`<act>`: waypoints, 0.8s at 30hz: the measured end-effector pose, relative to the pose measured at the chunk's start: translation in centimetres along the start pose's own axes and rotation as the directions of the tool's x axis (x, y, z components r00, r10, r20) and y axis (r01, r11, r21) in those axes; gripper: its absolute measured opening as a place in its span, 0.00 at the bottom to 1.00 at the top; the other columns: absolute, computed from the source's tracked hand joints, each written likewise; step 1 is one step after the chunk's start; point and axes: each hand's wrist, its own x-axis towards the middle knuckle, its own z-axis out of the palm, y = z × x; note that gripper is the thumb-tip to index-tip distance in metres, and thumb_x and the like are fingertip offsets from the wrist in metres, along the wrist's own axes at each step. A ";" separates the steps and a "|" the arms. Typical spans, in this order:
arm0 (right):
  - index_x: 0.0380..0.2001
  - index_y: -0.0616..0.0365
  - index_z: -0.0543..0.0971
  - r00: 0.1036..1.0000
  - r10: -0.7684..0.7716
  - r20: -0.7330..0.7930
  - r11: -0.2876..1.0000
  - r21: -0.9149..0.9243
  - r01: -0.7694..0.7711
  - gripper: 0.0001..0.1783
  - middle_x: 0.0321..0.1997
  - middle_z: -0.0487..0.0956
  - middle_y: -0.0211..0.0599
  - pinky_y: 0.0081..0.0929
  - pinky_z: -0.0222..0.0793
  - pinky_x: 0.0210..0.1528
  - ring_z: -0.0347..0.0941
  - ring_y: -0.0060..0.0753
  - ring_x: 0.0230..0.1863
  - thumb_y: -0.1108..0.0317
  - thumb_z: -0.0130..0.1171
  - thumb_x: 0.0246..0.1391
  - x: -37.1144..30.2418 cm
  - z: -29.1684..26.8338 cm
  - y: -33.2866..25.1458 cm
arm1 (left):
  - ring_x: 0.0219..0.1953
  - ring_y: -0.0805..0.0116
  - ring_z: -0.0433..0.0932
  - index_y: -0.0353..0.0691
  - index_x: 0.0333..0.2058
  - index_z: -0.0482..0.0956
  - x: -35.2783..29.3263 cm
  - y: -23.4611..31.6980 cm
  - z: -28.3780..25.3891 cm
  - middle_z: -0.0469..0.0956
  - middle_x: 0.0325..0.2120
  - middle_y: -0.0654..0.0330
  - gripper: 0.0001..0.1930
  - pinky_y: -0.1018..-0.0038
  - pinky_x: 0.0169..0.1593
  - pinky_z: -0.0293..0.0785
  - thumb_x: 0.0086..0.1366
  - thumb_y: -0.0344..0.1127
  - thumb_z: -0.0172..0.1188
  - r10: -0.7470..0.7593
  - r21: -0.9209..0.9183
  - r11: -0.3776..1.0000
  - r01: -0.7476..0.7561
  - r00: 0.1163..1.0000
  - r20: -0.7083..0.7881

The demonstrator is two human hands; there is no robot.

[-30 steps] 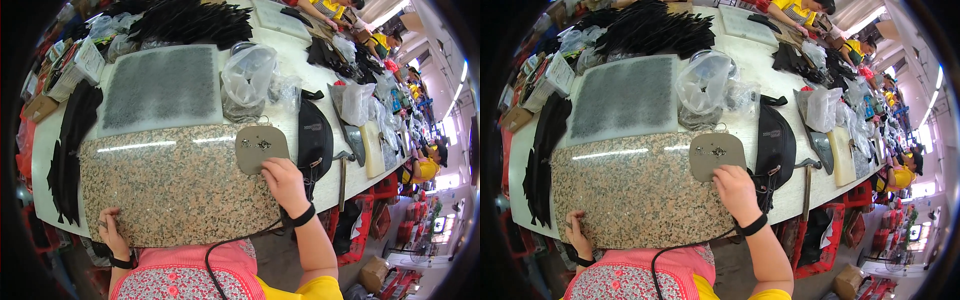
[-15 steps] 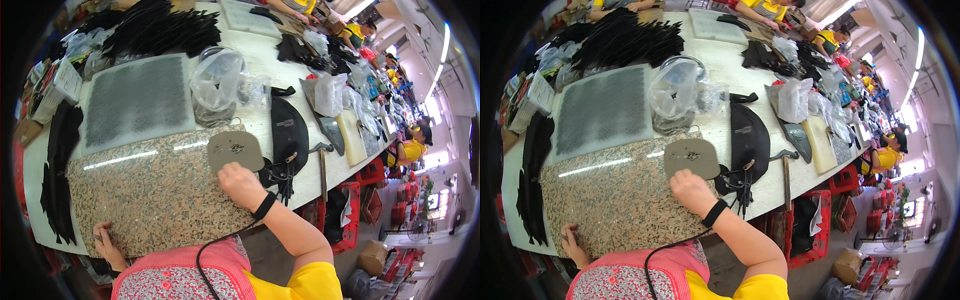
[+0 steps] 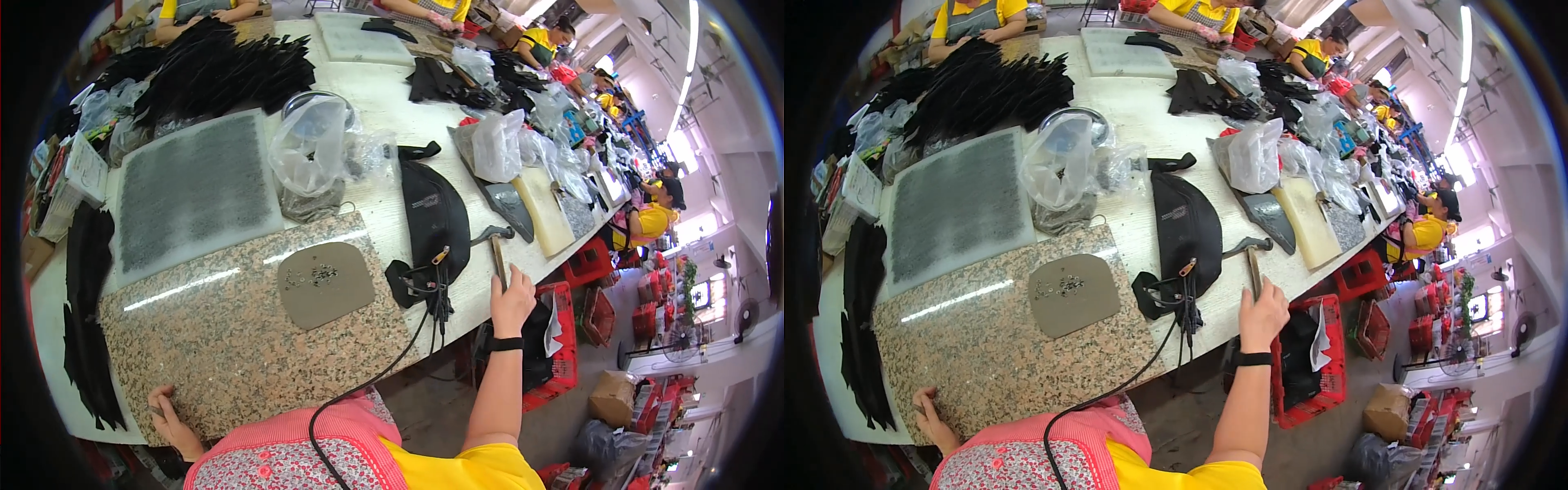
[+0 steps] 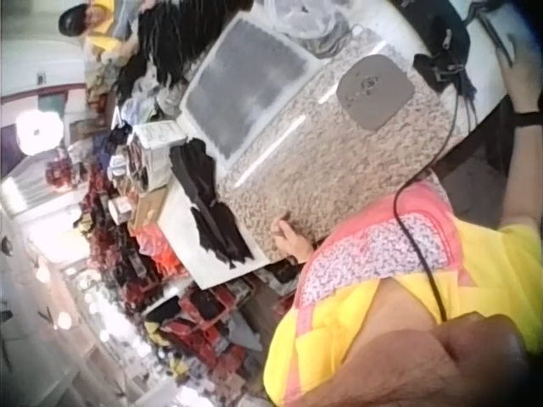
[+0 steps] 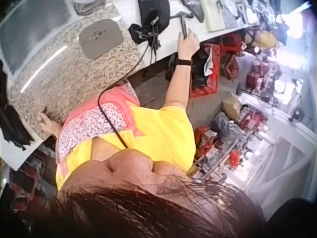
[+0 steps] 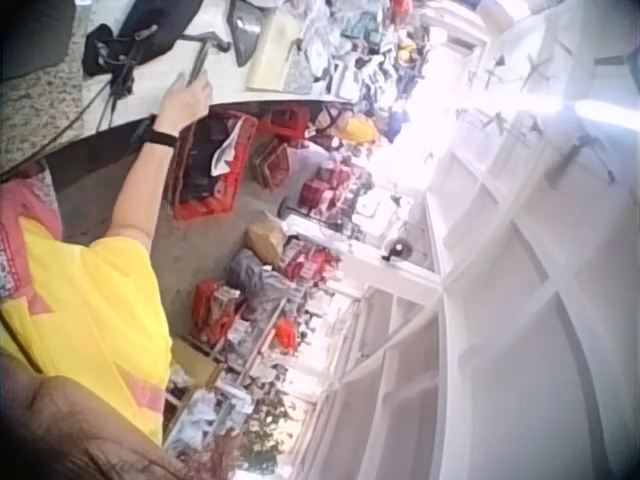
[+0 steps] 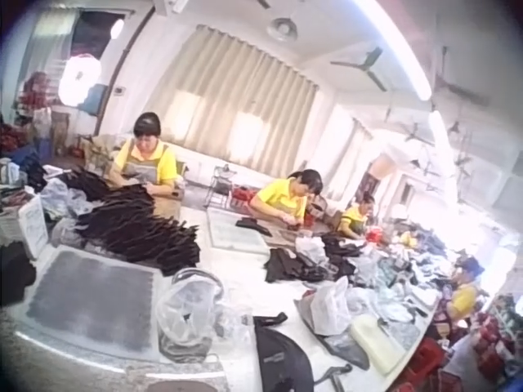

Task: The worker attaches metallic rivets and small hardware eyelets onto pre-cut leather lining panels for footwear manufacturing.

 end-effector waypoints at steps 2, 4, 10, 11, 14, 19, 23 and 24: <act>0.56 0.55 0.71 0.963 0.204 0.174 0.975 -0.119 -0.185 0.31 0.56 0.70 0.50 0.46 0.66 0.53 0.69 0.55 0.55 0.57 0.64 0.50 -1.2 2.9 4.4 | 0.42 0.66 0.70 0.31 0.38 0.73 0.3 -0.3 0.2 0.72 0.36 0.57 0.14 0.70 0.52 0.64 0.74 0.37 0.43 0.018 -0.002 1.000 -0.018 1.000 0.011; 0.57 0.56 0.70 0.943 0.239 0.229 0.969 0.003 -0.247 0.31 0.57 0.68 0.54 0.47 0.68 0.52 0.69 0.59 0.53 0.57 0.63 0.51 -2.2 5.3 6.8 | 0.42 0.66 0.70 0.31 0.38 0.73 0.3 -0.4 0.2 0.72 0.36 0.57 0.14 0.70 0.52 0.64 0.74 0.37 0.43 0.035 0.008 0.999 -0.035 0.999 0.003; 0.35 0.60 0.75 0.978 0.134 0.158 0.991 -0.032 -0.131 0.17 0.28 0.79 0.55 0.52 0.71 0.37 0.76 0.61 0.34 0.56 0.60 0.53 -0.6 4.6 5.9 | 0.38 0.69 0.70 0.33 0.34 0.73 0.0 0.4 0.1 0.72 0.32 0.60 0.11 0.73 0.47 0.65 0.72 0.33 0.46 0.056 0.050 0.997 -0.054 0.998 -0.042; 0.32 0.61 0.75 0.988 0.117 0.103 0.993 -0.009 -0.117 0.18 0.26 0.79 0.54 0.53 0.70 0.35 0.76 0.62 0.31 0.55 0.60 0.53 -0.3 4.7 6.9 | 0.37 0.69 0.70 0.33 0.34 0.74 0.0 0.8 0.3 0.73 0.31 0.60 0.11 0.73 0.46 0.65 0.72 0.33 0.46 0.077 0.083 0.994 -0.074 0.996 -0.038; 0.30 0.63 0.75 0.996 0.092 0.021 0.978 0.186 -0.094 0.16 0.26 0.78 0.54 0.49 0.68 0.31 0.75 0.59 0.29 0.58 0.60 0.54 0.5 1.8 4.4 | 0.36 0.69 0.71 0.33 0.34 0.74 0.1 1.0 0.7 0.73 0.32 0.60 0.11 0.74 0.45 0.66 0.71 0.34 0.47 0.070 0.036 0.997 -0.068 0.995 -0.067; 0.38 0.65 0.75 0.943 -0.331 -0.001 0.679 0.694 0.239 0.11 0.26 0.76 0.52 0.37 0.68 0.33 0.75 0.49 0.28 0.68 0.59 0.56 2.9 -7.6 -9.1 | 0.34 0.70 0.70 0.34 0.33 0.74 -0.1 1.9 0.6 0.72 0.31 0.61 0.08 0.74 0.42 0.66 0.69 0.33 0.50 0.083 0.101 0.992 -0.078 0.995 -0.051; 0.41 0.59 0.75 0.735 -0.657 0.168 0.604 0.701 0.380 0.14 0.30 0.78 0.55 0.46 0.69 0.37 0.76 0.60 0.36 0.64 0.60 0.55 3.8 -7.4 -23.1 | 0.33 0.70 0.70 0.35 0.34 0.74 -0.8 2.4 0.2 0.72 0.31 0.61 0.06 0.75 0.41 0.66 0.68 0.31 0.51 0.083 0.095 0.992 -0.077 0.995 -0.064; 0.39 0.60 0.74 0.675 -0.721 0.159 0.573 0.685 0.450 0.15 0.29 0.79 0.54 0.51 0.68 0.38 0.75 0.62 0.35 0.60 0.59 0.55 3.6 -6.5 -26.4 | 0.34 0.70 0.70 0.36 0.34 0.75 -0.9 2.7 0.4 0.72 0.31 0.61 0.06 0.75 0.41 0.66 0.67 0.31 0.52 0.077 0.079 0.994 -0.072 0.994 -0.075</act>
